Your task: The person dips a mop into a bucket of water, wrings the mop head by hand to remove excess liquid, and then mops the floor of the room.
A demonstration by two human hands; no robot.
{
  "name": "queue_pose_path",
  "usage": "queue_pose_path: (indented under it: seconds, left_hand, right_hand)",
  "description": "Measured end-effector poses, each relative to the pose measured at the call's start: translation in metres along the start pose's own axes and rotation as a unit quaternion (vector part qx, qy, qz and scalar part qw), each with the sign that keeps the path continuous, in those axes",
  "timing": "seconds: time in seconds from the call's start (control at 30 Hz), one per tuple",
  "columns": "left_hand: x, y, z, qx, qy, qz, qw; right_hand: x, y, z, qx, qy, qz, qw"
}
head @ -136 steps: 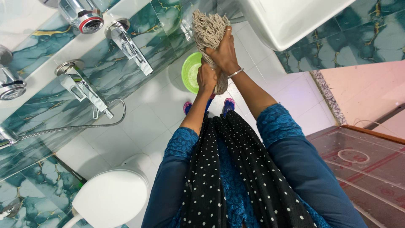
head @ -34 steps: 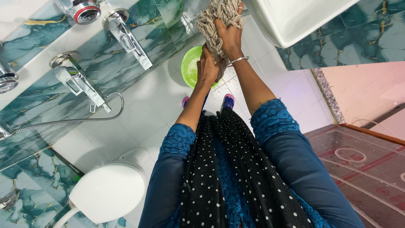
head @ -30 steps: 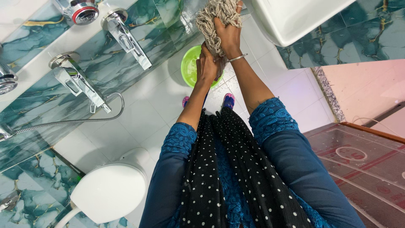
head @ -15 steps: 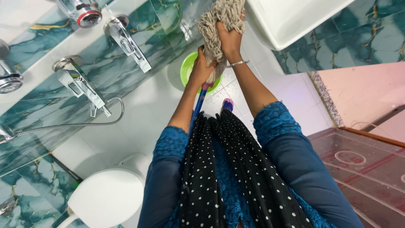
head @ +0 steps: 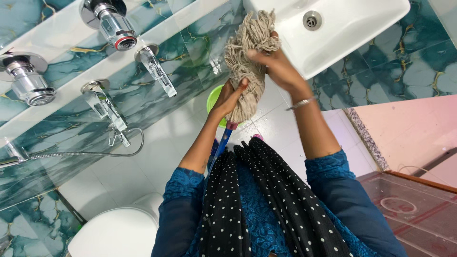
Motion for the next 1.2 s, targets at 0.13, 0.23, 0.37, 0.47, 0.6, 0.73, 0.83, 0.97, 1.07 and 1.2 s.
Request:
queue_pose_path:
  seconds: [0.13, 0.23, 0.37, 0.47, 0.6, 0.73, 0.83, 0.97, 1.07, 1.2]
  left_hand:
    - [-0.003, -0.011, 0.050, -0.017, 0.144, 0.079, 0.986]
    - [0.010, -0.017, 0.086, -0.048, 0.264, 0.136, 0.954]
    - [0.021, -0.011, 0.103, -0.157, 0.412, 0.190, 0.877]
    - [0.026, -0.009, 0.120, -0.134, 0.444, 0.181, 0.867]
    - [0.038, -0.019, 0.166, -0.181, 0.407, 0.163, 0.880]
    - [0.037, -0.016, 0.191, 0.010, 0.252, 0.088, 0.964]
    - [0.029, -0.014, 0.191, -0.030, 0.307, 0.145, 0.940]
    - [0.040, -0.006, 0.150, -0.074, 0.347, 0.241, 0.903]
    - [0.046, 0.005, 0.095, -0.080, 0.221, 0.190, 0.953]
    - [0.055, 0.021, 0.045, -0.096, 0.185, 0.232, 0.950]
  right_hand:
    - [-0.022, 0.006, -0.002, 0.062, -0.170, 0.064, 0.981]
    - [0.008, 0.008, -0.025, 0.047, -0.373, 0.121, 0.919]
    - [0.050, 0.000, -0.010, -0.012, -0.507, 0.206, 0.837]
    - [0.037, -0.004, 0.002, -0.028, -0.507, 0.232, 0.830]
    - [-0.026, -0.011, -0.042, 0.074, -0.375, 0.153, 0.912]
    - [-0.089, -0.013, -0.128, 0.080, -0.455, 0.048, 0.885]
    - [-0.104, -0.017, -0.163, 0.122, -0.469, 0.060, 0.873]
    - [-0.092, -0.017, -0.130, 0.211, -0.288, 0.008, 0.934]
    - [-0.067, -0.018, -0.070, 0.260, -0.122, 0.061, 0.956]
    - [-0.038, -0.023, -0.019, 0.307, 0.467, 0.152, 0.815]
Point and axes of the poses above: each hand's wrist, its own y-axis away from the middle knuckle, its own x-axis out of the palm, z = x × y, the point moved 2 cm from there along -y, towards the middle knuckle, and after that the axes turned 2 degrees about -x, right-handed, at the moved point
